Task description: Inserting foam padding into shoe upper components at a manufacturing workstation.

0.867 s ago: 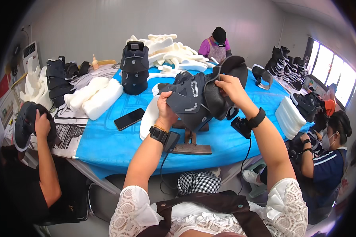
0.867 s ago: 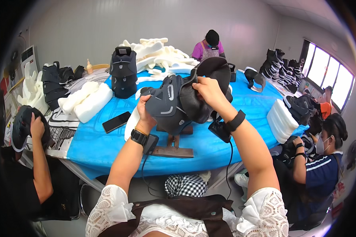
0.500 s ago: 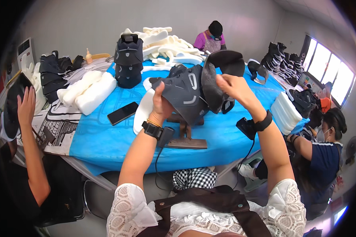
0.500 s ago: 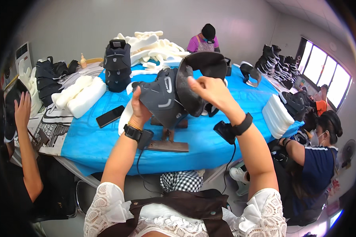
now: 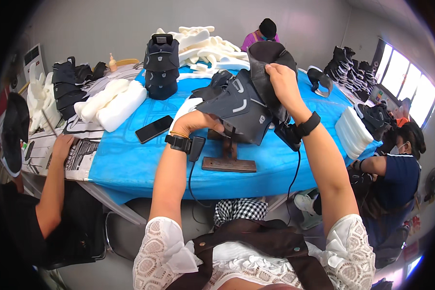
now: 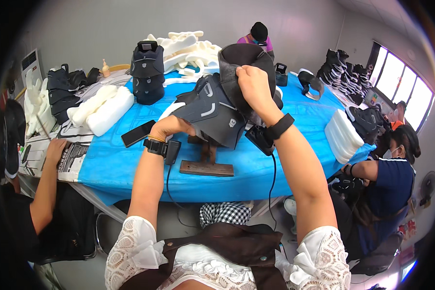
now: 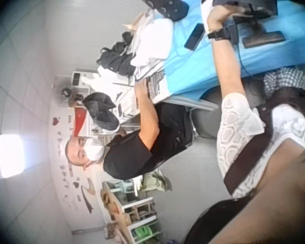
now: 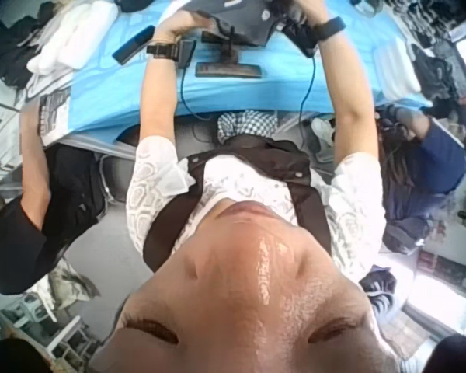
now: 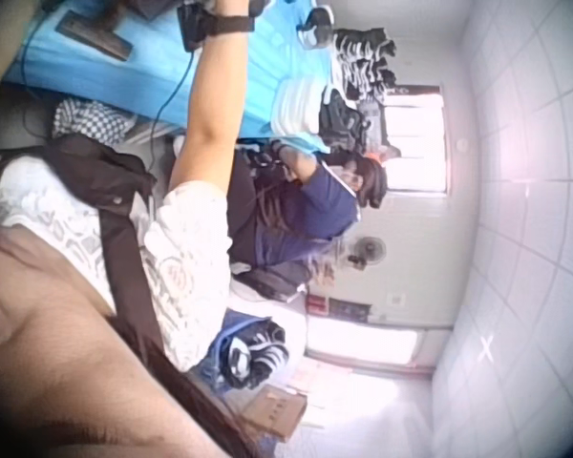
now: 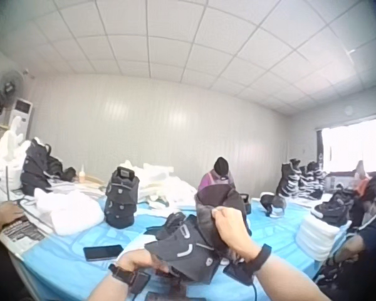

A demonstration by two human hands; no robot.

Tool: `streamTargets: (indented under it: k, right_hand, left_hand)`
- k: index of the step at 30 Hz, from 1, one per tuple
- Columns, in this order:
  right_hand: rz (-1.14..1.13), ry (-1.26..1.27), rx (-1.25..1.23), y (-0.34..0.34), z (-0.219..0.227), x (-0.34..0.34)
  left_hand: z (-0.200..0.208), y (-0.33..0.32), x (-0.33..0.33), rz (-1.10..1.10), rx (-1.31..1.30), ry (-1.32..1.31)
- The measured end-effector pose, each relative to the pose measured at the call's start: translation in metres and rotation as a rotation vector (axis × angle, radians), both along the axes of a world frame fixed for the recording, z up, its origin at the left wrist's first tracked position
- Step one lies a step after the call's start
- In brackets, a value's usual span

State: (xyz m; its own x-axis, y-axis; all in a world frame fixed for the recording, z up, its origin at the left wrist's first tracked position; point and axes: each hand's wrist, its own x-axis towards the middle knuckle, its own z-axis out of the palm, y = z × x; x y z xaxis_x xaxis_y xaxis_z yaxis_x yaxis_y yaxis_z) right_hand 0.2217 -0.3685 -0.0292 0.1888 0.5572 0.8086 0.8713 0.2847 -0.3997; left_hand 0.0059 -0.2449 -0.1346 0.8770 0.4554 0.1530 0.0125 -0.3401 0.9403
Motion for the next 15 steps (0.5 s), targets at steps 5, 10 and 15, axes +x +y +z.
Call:
streamTargets:
  k: [5, 10, 15]
  right_hand:
    - [-0.02, 0.106, 0.224, 0.011, -0.014, 0.005]
    - [-0.005, 0.136, 0.216, 0.014, -0.015, -0.005]
    - [-0.056, 0.092, 0.297, 0.016, -0.012, -0.001]
  left_hand:
    - [-0.01, 0.003, 0.026, 0.189, 0.694, -0.298]
    - [-0.048, 0.04, 0.039, 0.383, 1.179, -0.367]
    - [-0.05, 0.03, 0.038, 0.153, 0.677, -0.295]
